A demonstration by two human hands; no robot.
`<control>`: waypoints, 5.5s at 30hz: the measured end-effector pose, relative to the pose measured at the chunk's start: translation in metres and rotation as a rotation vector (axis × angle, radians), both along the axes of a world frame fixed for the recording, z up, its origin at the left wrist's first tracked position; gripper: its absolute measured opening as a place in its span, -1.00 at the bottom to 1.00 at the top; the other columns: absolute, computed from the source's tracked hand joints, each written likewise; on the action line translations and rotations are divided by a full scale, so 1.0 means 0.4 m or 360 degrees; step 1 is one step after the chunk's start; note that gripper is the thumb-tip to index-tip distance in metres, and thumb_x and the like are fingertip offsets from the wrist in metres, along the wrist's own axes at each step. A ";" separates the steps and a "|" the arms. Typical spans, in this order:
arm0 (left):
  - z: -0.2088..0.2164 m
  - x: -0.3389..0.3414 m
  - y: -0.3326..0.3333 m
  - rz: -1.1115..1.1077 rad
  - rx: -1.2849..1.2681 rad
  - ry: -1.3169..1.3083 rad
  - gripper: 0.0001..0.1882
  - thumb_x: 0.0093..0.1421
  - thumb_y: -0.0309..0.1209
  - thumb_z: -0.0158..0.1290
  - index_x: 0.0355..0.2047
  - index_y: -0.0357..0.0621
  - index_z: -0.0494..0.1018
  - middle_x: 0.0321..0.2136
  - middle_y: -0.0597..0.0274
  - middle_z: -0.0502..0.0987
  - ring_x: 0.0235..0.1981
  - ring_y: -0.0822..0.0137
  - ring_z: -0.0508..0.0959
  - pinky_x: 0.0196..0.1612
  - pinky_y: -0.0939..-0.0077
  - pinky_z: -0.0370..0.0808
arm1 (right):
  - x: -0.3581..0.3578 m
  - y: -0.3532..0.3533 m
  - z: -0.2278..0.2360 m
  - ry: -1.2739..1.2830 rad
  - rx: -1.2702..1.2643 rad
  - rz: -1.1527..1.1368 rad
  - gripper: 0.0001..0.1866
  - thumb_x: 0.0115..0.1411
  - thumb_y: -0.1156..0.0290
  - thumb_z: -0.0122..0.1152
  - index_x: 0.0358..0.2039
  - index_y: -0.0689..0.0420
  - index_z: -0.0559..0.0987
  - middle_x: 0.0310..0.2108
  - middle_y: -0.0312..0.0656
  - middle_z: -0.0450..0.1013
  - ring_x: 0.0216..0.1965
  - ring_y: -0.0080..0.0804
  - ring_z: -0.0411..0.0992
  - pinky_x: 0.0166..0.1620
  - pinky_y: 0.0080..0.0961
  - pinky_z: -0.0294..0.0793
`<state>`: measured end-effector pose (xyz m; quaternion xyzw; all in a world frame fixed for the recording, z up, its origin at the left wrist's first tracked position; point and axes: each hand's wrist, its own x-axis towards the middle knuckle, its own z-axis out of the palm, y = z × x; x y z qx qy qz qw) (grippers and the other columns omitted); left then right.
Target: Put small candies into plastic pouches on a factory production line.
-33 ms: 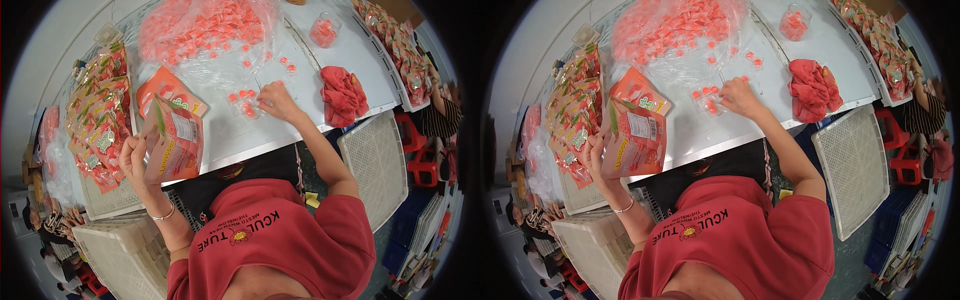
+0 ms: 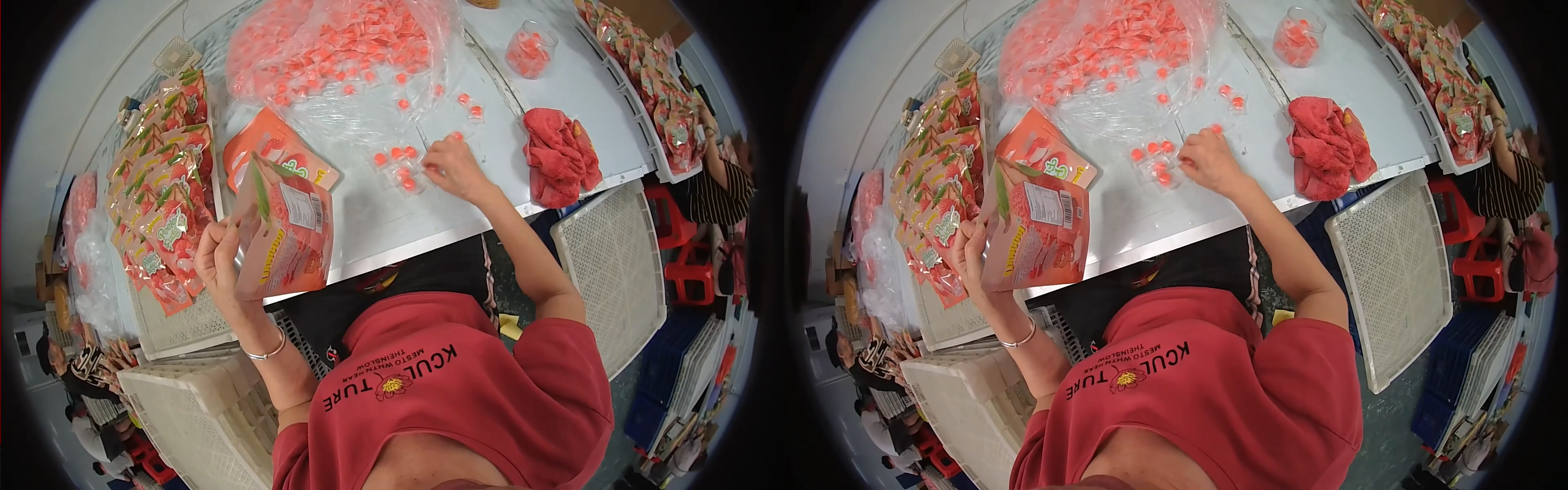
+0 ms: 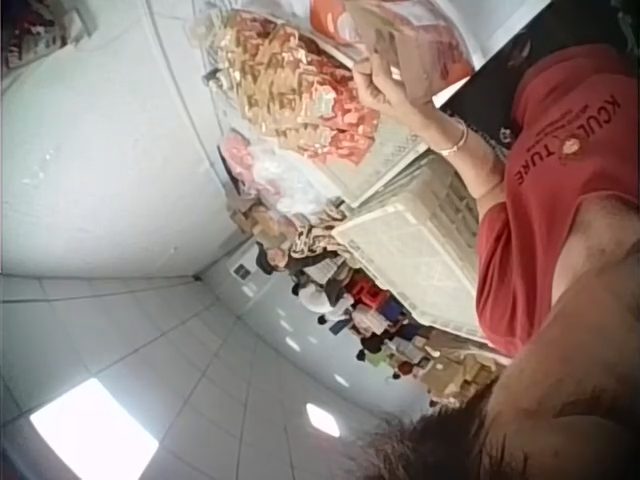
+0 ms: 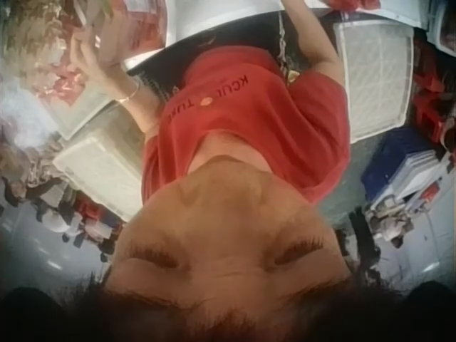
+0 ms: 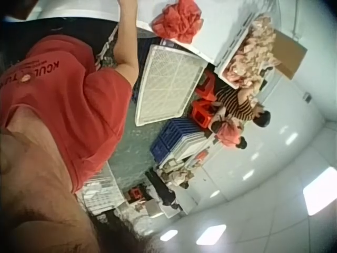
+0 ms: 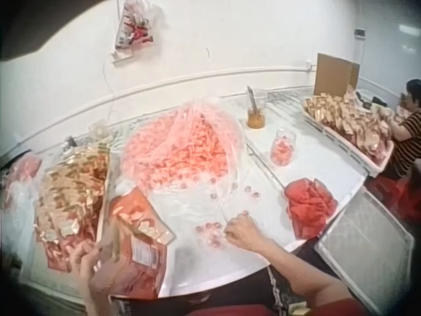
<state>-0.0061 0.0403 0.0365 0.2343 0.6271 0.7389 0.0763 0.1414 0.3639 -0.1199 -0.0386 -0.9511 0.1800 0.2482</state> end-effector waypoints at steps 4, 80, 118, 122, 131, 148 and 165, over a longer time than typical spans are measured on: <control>0.007 0.011 0.002 0.0029 0.0002 0.0002 -0.77 0.13 -0.51 -0.05 -0.66 -0.19 0.25 -0.49 0.27 0.48 -0.50 0.61 0.29 -0.36 0.70 0.23 | -0.011 0.048 -0.013 -0.0031 -0.0057 -0.0303 -0.86 -0.14 0.51 0.23 -0.47 0.11 0.56 -0.43 -0.20 0.45 -0.34 -0.20 0.35 -0.23 -0.34 0.33; -0.114 -0.023 0.313 0.0129 -0.0309 0.0436 -0.76 0.19 -0.47 -0.13 -0.59 -0.31 0.20 -0.71 0.21 0.33 -0.64 0.49 0.36 -0.59 0.54 0.29 | -0.285 -0.219 0.378 0.0391 0.0051 -0.0044 -0.62 0.07 0.22 0.13 -0.72 0.25 0.49 -0.73 -0.04 0.34 -0.66 -0.10 0.30 -0.50 -0.27 0.28; -0.043 0.040 0.146 -0.0049 0.0055 -0.0047 -0.73 0.19 -0.47 -0.09 -0.65 -0.11 0.16 -0.64 0.51 0.18 -0.54 0.64 0.09 -0.46 0.71 0.08 | -0.188 -0.069 -0.002 -0.0113 0.0162 -0.0869 -0.61 0.07 0.09 0.15 -0.17 0.07 0.48 0.00 -0.08 0.30 0.12 -0.12 0.18 0.08 0.11 0.05; 0.002 0.048 0.132 -0.0070 0.0101 -0.0073 -0.74 0.19 -0.46 -0.10 -0.64 -0.11 0.18 -0.63 0.49 0.21 -0.53 0.64 0.12 -0.43 0.73 0.10 | -0.351 0.098 0.060 0.0120 -0.0501 -0.0464 -0.65 0.10 0.12 0.13 -0.25 0.13 0.53 -0.15 -0.02 0.39 -0.05 -0.11 0.31 -0.05 -0.21 0.30; 0.037 0.063 0.106 -0.0027 0.0058 -0.0092 -0.76 0.16 -0.47 -0.10 -0.64 -0.14 0.20 -0.63 0.48 0.25 -0.52 0.64 0.18 -0.39 0.74 0.15 | -0.338 -0.051 -0.011 -0.0386 -0.0021 -0.0648 -0.68 0.06 0.17 0.15 -0.27 0.14 0.49 -0.13 -0.12 0.36 -0.01 -0.16 0.27 0.03 -0.16 0.24; 0.029 0.053 0.063 0.0019 0.0176 -0.0118 -0.74 0.16 -0.48 -0.09 -0.66 -0.10 0.17 -0.65 0.48 0.24 -0.58 0.66 0.16 -0.47 0.75 0.13 | -0.133 0.071 -0.014 -0.0429 -0.0320 -0.0318 -0.68 0.23 0.27 -0.13 -0.19 0.21 0.51 -0.19 -0.05 0.45 -0.08 -0.12 0.35 -0.02 -0.31 0.30; 0.034 0.045 0.107 -0.0012 0.0163 -0.0134 -0.78 0.18 -0.50 -0.08 -0.63 -0.16 0.26 -0.66 0.49 0.25 -0.55 0.66 0.20 -0.44 0.73 0.18 | -0.103 -0.103 -0.073 -0.0198 0.0314 -0.0277 -0.80 0.01 0.32 0.23 -0.31 0.01 0.53 -0.25 -0.27 0.43 -0.26 -0.37 0.39 -0.38 -0.47 0.40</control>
